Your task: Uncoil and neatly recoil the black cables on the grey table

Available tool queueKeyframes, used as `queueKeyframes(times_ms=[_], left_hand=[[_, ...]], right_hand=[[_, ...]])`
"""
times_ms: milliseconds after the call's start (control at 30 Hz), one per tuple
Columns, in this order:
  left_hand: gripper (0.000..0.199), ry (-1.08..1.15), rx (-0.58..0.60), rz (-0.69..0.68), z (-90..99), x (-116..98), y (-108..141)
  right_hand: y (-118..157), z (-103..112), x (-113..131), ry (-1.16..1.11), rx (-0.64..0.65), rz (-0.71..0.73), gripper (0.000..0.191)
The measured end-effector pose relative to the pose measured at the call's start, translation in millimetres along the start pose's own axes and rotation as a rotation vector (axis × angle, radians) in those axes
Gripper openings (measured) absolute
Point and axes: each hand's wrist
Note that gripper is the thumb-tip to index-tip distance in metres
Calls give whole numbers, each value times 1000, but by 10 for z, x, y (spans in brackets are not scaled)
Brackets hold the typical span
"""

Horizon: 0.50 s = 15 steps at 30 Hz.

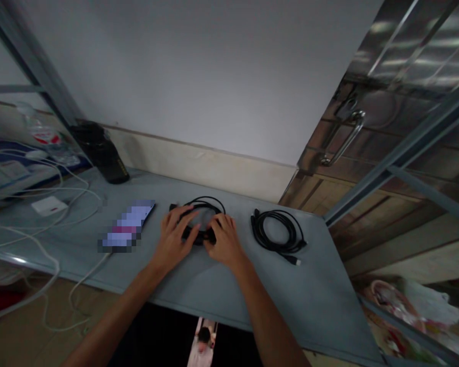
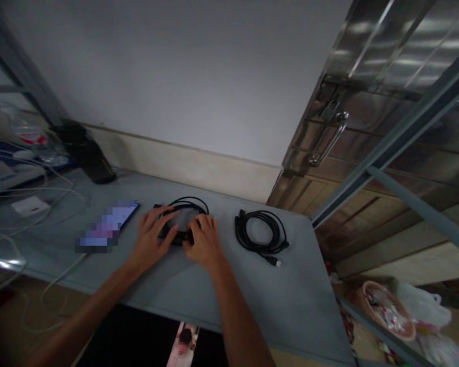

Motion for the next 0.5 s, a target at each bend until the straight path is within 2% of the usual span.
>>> queueKeyframes(times_ms=[67,167,267,333,400,500], left_hand=[[40,64,135,-155,-14,-21,14],[41,89,239,-203,-65,14,43],[35,62,230,-173,-102,76,67],[33,51,218,-172,-111,95,71],[31,48,203,-174,-110,88,64],[30,53,168,-179,-93,47,42]], right_hand=[[10,-12,-23,-12,-34,-44,37],[32,-28,-57,-15,-77,-105,42],[66,29,-112,6,-107,-142,52],[109,146,-192,46,-126,-165,61],[191,324,-320,103,-147,-201,67],[420,647,-579,199,-158,-261,65]])
Point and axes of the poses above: each hand's wrist, its own y-axis away from the middle knuckle, its own z-axis out of the back of the hand, x = y × z, and after that the axes turned 4 degrees about -x, right-handed
